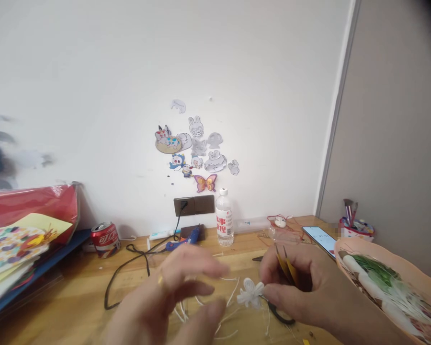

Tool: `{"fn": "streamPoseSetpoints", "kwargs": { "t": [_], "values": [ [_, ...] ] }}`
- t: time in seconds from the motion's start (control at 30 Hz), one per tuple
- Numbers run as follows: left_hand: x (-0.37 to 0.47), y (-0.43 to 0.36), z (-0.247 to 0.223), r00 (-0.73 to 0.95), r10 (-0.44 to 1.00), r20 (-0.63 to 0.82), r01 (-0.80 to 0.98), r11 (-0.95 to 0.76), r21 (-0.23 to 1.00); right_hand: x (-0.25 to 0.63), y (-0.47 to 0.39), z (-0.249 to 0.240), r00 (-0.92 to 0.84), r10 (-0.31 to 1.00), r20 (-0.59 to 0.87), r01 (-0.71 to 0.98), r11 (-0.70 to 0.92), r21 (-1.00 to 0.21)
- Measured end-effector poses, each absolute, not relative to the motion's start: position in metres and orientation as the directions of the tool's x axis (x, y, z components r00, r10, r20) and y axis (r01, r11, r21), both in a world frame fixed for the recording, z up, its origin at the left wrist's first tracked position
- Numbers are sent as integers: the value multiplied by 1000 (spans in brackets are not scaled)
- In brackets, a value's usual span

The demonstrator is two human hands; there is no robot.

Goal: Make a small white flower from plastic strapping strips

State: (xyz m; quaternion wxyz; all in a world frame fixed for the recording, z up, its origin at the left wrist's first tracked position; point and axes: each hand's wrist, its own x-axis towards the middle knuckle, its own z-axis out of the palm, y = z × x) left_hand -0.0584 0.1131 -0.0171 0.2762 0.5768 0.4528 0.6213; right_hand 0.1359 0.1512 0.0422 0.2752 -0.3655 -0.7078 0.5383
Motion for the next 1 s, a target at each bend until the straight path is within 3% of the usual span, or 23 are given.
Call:
{"fn": "streamPoseSetpoints", "kwargs": {
  "t": [0.03, 0.1, 0.23, 0.37, 0.47, 0.57, 0.7, 1.0],
  "values": [
    [-50, 105, -7, -191, 886, 421, 163, -395, 904, 135, 150, 42, -587, 809, -7, 238, 164, -957],
    [-36, 95, 8, -167, 974, 151, 30, -148, 988, 132, 148, 40, -587, 810, -15, 280, 185, -942],
    [-27, 101, 16, -41, 998, -45, 77, 48, 996, 127, 144, 35, -554, 832, 14, 333, 237, -912],
    [-30, 111, 12, -2, 999, -47, 9, 47, 999, 128, 143, 31, -526, 824, 211, 340, 431, -836],
    [-31, 111, 13, 36, 997, -68, -154, 73, 985, 131, 145, 29, -518, 730, 445, 298, 642, -706],
    [-31, 111, 16, 65, 993, -95, -173, 105, 979, 134, 144, 27, -515, 614, 598, 284, 780, -557],
    [-31, 111, 13, 85, 992, -95, -183, 109, 977, 135, 142, 26, -542, 518, 661, 295, 854, -428],
    [-27, 110, 10, 70, 993, -97, -218, 110, 970, 139, 143, 28, -563, 423, 710, 310, 905, -293]
  ]
}}
